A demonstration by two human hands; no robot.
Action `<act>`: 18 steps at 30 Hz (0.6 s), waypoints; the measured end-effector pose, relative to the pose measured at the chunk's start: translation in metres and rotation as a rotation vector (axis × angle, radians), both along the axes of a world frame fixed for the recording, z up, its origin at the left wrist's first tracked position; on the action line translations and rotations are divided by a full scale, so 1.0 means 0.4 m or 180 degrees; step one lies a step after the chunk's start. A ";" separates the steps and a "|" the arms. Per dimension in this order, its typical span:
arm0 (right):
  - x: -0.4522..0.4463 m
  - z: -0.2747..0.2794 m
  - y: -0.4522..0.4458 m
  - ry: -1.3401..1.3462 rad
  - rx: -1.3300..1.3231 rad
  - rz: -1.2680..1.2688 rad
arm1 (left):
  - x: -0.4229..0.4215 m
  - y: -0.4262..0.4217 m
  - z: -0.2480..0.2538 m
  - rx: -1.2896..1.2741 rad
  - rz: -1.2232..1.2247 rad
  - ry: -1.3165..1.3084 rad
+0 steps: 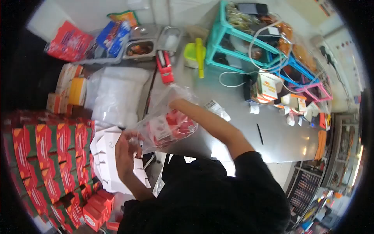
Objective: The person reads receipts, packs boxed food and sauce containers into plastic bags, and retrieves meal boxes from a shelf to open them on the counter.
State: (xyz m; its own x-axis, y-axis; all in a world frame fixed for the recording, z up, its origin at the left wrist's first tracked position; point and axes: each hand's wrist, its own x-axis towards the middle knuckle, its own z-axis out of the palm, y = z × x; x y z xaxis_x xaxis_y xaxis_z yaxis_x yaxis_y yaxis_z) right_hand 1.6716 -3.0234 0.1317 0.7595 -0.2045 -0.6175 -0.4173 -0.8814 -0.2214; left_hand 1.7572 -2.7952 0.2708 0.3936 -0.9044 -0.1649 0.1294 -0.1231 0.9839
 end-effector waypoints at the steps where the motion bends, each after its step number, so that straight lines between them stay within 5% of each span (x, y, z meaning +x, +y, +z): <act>1: 0.000 -0.015 -0.010 -0.0123 -0.0011 0.0001 | -0.004 -0.005 -0.001 0.0041 -0.0118 -0.0057; 3: -0.013 -0.029 -0.022 -0.0309 -0.0006 -0.0047 | -0.013 -0.010 0.007 0.0212 -0.0285 -0.0065; 7: -0.100 0.158 -0.001 -0.0465 0.0209 -0.0063 | 0.021 -0.016 0.052 0.0568 -0.0117 -0.0324; 8: -0.142 0.227 0.009 -0.0595 0.0354 -0.0111 | 0.035 -0.025 0.052 0.0879 0.0263 -0.0808; 9: -0.189 0.285 0.018 -0.0783 0.0548 -0.0210 | 0.024 -0.063 0.060 0.0745 0.0717 -0.2673; 11: -0.325 0.342 0.034 -0.2190 0.1107 -0.0919 | -0.041 -0.188 0.124 0.0354 0.1125 -0.2774; 12: -0.393 0.370 0.043 -0.2897 0.1361 -0.1095 | -0.082 -0.267 0.142 0.0041 0.0535 -0.2628; 14: -0.515 0.360 0.032 -0.2873 0.1619 -0.1691 | -0.196 -0.459 0.143 -0.0441 -0.0976 -0.2267; 17: -0.654 0.256 0.053 -0.3388 0.2236 -0.3731 | -0.384 -0.767 -0.037 0.0097 -0.3329 -0.2425; 18: -0.689 0.225 0.062 -0.3593 0.2628 -0.4465 | -0.440 -0.864 -0.184 0.0096 -0.3393 -0.2510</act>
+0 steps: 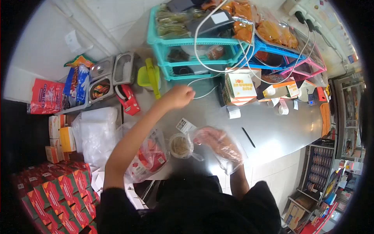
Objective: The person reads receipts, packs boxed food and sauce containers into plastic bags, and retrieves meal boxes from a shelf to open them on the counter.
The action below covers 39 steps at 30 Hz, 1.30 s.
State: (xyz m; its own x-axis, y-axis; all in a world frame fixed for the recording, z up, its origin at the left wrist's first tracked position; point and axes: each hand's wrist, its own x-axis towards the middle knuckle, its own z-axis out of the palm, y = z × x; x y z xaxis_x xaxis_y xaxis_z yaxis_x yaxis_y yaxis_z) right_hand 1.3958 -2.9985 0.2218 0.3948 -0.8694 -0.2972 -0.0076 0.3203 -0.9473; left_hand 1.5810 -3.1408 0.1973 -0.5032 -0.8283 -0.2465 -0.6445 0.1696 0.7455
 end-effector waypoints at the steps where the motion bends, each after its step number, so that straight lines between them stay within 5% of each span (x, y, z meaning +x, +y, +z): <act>1: -0.034 -0.010 0.012 0.0203 0.0070 -0.0190 | -0.056 -0.092 -0.111 -0.0574 -0.0153 -0.0514; 5: -0.140 -0.014 0.032 0.0583 0.0303 -0.0960 | -0.174 -0.331 -0.419 -0.1584 0.0654 -0.0781; 9: -0.230 -0.088 0.078 0.0680 0.0468 -0.1437 | -0.213 -0.385 -0.501 -0.2875 0.0363 -0.0889; 11: -0.251 -0.088 0.079 0.0599 0.0469 -0.1640 | -0.213 -0.408 -0.561 -0.2406 0.0437 -0.0478; 18: -0.266 -0.124 0.061 0.0093 0.0643 -0.2165 | -0.196 -0.362 -0.501 -0.1165 0.1093 -0.0070; 21: -0.256 -0.109 0.038 0.0147 0.0702 -0.2099 | -0.187 -0.333 -0.426 -0.1469 0.0774 -0.0057; 22: -0.255 -0.118 0.037 0.0122 0.0728 -0.2079 | -0.183 -0.353 -0.461 -0.1183 0.1173 0.0586; 25: -0.250 -0.134 0.038 0.0088 0.0776 -0.1998 | -0.156 -0.362 -0.510 -0.3127 0.1327 -0.0372; 28: -0.245 -0.116 0.025 0.0078 0.0745 -0.1947 | -0.153 -0.351 -0.525 -0.2092 0.1380 -0.1173; 31: -0.241 -0.117 0.023 -0.0040 0.0709 -0.1973 | -0.163 -0.313 -0.483 -0.1556 0.1619 -0.0681; 39: -0.232 -0.132 -0.019 -0.0106 0.0584 -0.1992 | -0.174 -0.187 -0.359 -0.2633 0.2094 0.0209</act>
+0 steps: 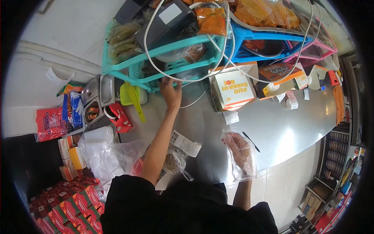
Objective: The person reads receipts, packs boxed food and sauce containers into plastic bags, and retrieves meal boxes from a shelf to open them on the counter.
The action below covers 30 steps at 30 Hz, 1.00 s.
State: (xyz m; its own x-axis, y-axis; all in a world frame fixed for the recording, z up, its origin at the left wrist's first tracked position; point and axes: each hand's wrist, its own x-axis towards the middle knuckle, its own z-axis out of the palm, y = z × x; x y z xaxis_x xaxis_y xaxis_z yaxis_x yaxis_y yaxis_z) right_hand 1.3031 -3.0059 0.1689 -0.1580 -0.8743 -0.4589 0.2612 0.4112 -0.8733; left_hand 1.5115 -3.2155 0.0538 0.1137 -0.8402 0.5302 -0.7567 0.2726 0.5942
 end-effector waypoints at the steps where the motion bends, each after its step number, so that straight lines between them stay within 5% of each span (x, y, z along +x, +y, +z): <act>1: 0.004 -0.004 -0.015 0.0330 -0.0087 0.0180 | -0.003 0.019 0.008 -0.0128 -0.0010 0.0016; 4: 0.025 -0.030 -0.087 0.1178 -0.0298 0.0563 | -0.009 0.074 -0.005 0.0126 -0.0156 0.0567; 6: 0.068 -0.055 -0.157 0.1554 -0.0377 0.0601 | -0.010 0.107 0.004 0.1535 -0.0366 0.2215; 7: 0.088 -0.104 -0.190 0.1477 -0.0353 0.0599 | -0.011 0.121 0.012 0.2247 -0.0467 0.3034; 13: 0.189 -0.245 -0.301 0.0635 -0.0036 0.0116 | -0.020 0.151 0.060 0.2095 -0.0315 0.3621; 16: 0.195 -0.237 -0.291 0.0472 -0.0092 -0.0044 | 0.013 0.144 0.061 0.3024 -0.0293 0.5095; 19: 0.176 -0.257 -0.265 0.0757 -0.0156 -0.0079 | 0.028 0.133 0.063 0.3356 -0.0431 0.5197; 25: 0.158 -0.155 -0.244 0.0702 -0.0923 -0.0081 | 0.000 0.186 0.177 0.2545 -0.0700 0.3137; 30: 0.160 -0.067 -0.236 0.0502 -0.1111 0.0388 | -0.023 0.239 0.309 0.2808 -0.0559 0.3468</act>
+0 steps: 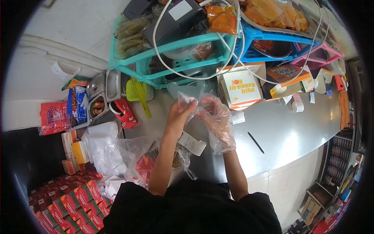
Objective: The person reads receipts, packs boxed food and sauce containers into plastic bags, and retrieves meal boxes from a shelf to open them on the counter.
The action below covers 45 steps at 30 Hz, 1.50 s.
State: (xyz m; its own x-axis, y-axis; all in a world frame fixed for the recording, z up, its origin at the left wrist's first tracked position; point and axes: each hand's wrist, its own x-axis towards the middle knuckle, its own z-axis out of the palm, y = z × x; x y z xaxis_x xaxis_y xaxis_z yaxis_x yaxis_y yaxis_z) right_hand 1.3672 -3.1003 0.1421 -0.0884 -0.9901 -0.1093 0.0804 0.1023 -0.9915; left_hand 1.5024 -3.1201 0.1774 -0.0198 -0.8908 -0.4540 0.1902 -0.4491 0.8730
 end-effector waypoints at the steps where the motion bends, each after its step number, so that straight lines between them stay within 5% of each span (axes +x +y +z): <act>1: -0.006 -0.004 0.003 -0.0110 0.0060 0.0124 | -0.003 0.007 0.023 0.0146 0.0033 -0.0014; 8: -0.023 0.061 0.024 -0.0687 0.0502 -0.0158 | 0.040 0.035 0.052 -0.0392 -0.0545 -0.0125; 11: -0.013 0.101 0.036 -0.1087 0.0045 -0.0068 | 0.034 0.040 0.064 -0.0415 -0.0481 -0.0237; 13: -0.008 0.132 0.042 -0.0611 -0.0156 0.0232 | 0.029 0.039 0.077 -0.0296 -0.0569 -0.0593; 20: -0.002 0.120 0.054 -0.1068 0.0293 0.0533 | 0.009 0.052 0.080 -0.0636 -0.0498 -0.0062; 23: 0.002 0.117 0.054 -0.1242 0.0805 0.0183 | 0.037 0.050 0.050 -0.0629 -0.0554 0.0129; 26: -0.005 0.077 0.044 -0.1182 0.0423 -0.0016 | 0.031 0.044 0.032 -0.0324 -0.0525 0.0248; 28: -0.020 0.068 0.041 -0.2010 0.0337 -0.0460 | 0.038 0.029 0.025 -0.0007 -0.0448 0.0408; 31: -0.073 0.080 0.042 -0.2621 0.0520 -0.1104 | 0.083 -0.041 -0.090 0.0523 -0.0046 0.1519; 33: -0.118 0.104 0.059 -0.2546 0.0651 -0.1322 | 0.084 -0.145 -0.183 0.0827 0.0685 0.1068; 35: -0.147 0.122 0.080 -0.2596 0.0440 -0.1281 | 0.120 -0.275 -0.363 0.0236 0.1077 0.1450; 37: -0.183 0.104 0.110 -0.2796 0.0280 -0.1258 | 0.133 -0.394 -0.470 -0.0154 0.1707 0.0091; 38: -0.195 0.108 0.125 -0.2833 0.0347 -0.1339 | 0.192 -0.483 -0.630 -0.0351 0.1681 -0.1372; 40: -0.215 0.117 0.157 -0.2909 0.0483 -0.1509 | 0.181 -0.514 -0.678 -0.0767 0.1164 -0.3155; 43: -0.229 0.100 0.187 -0.3665 0.0201 -0.1160 | 0.150 -0.450 -0.472 -0.1388 -0.0063 -0.4131; 44: -0.235 0.067 0.202 -0.3691 0.0264 -0.1199 | 0.115 -0.370 -0.347 -0.0594 -0.0367 -0.2891; 45: -0.245 0.018 0.219 -0.3733 0.0363 -0.1183 | 0.097 -0.325 -0.342 -0.0948 0.0016 -0.3049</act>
